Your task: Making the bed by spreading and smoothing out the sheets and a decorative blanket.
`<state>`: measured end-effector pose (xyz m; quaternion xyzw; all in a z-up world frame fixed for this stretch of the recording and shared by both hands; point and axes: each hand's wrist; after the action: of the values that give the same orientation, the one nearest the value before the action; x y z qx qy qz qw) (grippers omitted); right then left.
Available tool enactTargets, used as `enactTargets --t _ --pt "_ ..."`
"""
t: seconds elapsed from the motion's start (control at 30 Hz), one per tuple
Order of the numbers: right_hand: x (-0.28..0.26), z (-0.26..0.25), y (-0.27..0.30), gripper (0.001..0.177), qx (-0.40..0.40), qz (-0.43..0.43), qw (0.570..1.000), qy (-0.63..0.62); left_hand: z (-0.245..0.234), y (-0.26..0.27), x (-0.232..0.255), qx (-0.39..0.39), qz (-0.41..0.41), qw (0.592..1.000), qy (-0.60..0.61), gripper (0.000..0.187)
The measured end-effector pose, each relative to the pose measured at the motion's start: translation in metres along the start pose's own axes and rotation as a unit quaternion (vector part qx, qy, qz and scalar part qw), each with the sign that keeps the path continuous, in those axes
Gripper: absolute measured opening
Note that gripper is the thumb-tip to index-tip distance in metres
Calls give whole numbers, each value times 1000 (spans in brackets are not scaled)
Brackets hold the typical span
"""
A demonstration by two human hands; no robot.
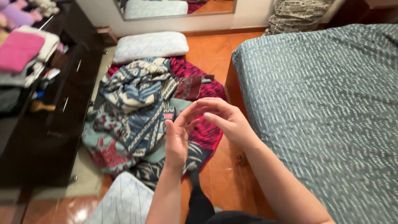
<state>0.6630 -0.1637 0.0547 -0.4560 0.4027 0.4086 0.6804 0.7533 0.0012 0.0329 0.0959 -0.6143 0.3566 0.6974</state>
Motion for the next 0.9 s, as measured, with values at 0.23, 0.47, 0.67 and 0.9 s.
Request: enactTargets --t 0.23,0.47,0.67,0.9 --pt "26 -37 -117 45 32 -27 996 72 -68 -134 -40 -61 10 998 9 96" --pt "43 -55 -245 57 82 -26 991 103 -122 -271 -62 -113 -12 992 60 94" --pt "81 -96 -308 54 140 -28 989 26 -140 -350 -78 -141 -61 984 91 96" --pt "108 -163 -393 63 197 4 979 -57 -165 -455 -120 -163 -54 979 111 97"
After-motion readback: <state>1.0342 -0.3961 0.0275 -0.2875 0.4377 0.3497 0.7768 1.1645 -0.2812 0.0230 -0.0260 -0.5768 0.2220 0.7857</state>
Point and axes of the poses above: each hand's wrist, its own y-axis away from the middle knuckle, its own z-axis out of the palm, x = y × z, and after that the axes turned 10 degrees about -y, right-handed
